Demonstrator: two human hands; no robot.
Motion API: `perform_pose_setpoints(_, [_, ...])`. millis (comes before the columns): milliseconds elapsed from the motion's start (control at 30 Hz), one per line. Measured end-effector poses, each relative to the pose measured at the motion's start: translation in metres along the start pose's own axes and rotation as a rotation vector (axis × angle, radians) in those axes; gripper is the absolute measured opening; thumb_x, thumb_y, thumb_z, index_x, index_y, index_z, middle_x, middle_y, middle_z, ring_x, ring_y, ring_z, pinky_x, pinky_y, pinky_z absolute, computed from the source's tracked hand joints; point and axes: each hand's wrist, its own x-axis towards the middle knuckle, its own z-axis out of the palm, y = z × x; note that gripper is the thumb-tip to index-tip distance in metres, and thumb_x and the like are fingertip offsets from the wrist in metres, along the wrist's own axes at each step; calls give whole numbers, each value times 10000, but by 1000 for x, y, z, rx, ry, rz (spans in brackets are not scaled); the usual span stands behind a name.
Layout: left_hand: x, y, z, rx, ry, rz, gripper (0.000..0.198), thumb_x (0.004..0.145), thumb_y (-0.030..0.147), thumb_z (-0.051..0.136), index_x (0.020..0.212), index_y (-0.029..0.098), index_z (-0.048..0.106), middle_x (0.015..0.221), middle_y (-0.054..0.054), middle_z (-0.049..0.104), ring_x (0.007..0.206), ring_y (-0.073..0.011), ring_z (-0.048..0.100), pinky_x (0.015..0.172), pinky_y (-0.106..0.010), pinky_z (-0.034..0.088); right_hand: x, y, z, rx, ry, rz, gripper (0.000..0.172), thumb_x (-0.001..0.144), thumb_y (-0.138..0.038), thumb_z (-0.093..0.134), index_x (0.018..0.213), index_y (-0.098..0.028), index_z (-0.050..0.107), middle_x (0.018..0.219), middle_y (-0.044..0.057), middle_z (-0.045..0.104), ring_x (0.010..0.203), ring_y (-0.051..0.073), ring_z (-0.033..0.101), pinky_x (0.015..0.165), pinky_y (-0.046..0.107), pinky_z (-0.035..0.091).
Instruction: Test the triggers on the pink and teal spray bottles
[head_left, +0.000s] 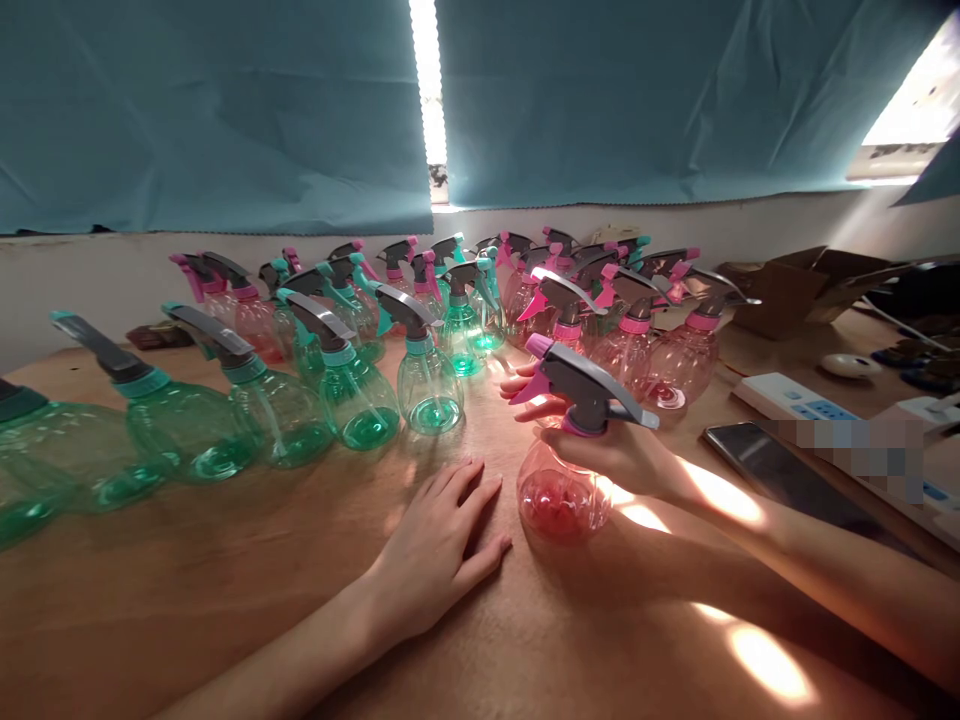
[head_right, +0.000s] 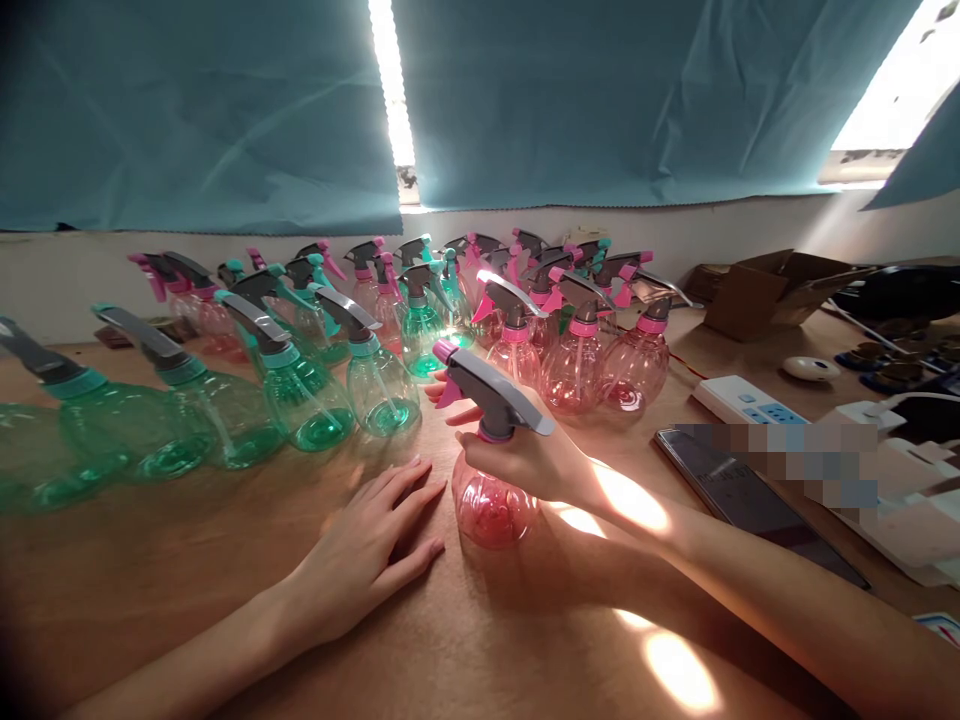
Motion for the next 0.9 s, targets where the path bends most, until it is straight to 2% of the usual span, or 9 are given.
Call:
perform_pose_setpoints(300, [1, 0, -1, -1, 5, -1, 479, 944, 432, 490, 1349, 177, 496, 1402, -137, 474, 1294, -327, 412, 1057, -503, 366, 3, -4, 1, -10, 15, -17, 402, 845, -129, 550, 1227, -250, 548, 1272, 73, 603, 1087, 210, 616, 853, 343, 555])
perform_pose_setpoints(467, [2, 3, -5, 20, -28, -13, 482, 942, 420, 491, 1349, 163, 497, 1408, -148, 468, 1296, -333, 412, 1057, -525, 363, 5, -6, 5, 13, 54, -19, 324, 789, -108, 577, 1100, -197, 597, 1226, 95, 639, 858, 185, 690, 832, 371, 573])
perform_pose_setpoints(633, [3, 4, -4, 29, -37, -17, 483, 940, 422, 493, 1345, 160, 502, 1407, -151, 470, 1296, -329, 415, 1052, -519, 374, 6, -5, 5, -33, 36, -19, 406, 836, -186, 606, 1231, -269, 574, 1163, 62, 668, 1065, 230, 638, 899, 412, 566])
perform_pose_setpoints(900, [3, 3, -5, 21, -26, -12, 482, 940, 420, 499, 1335, 144, 516, 1395, -161, 481, 1289, -343, 425, 1052, -532, 375, 2, -4, 4, -76, 40, 10, 487, 865, -250, 612, 1338, -294, 504, 1128, 61, 678, 1022, 227, 650, 865, 407, 576])
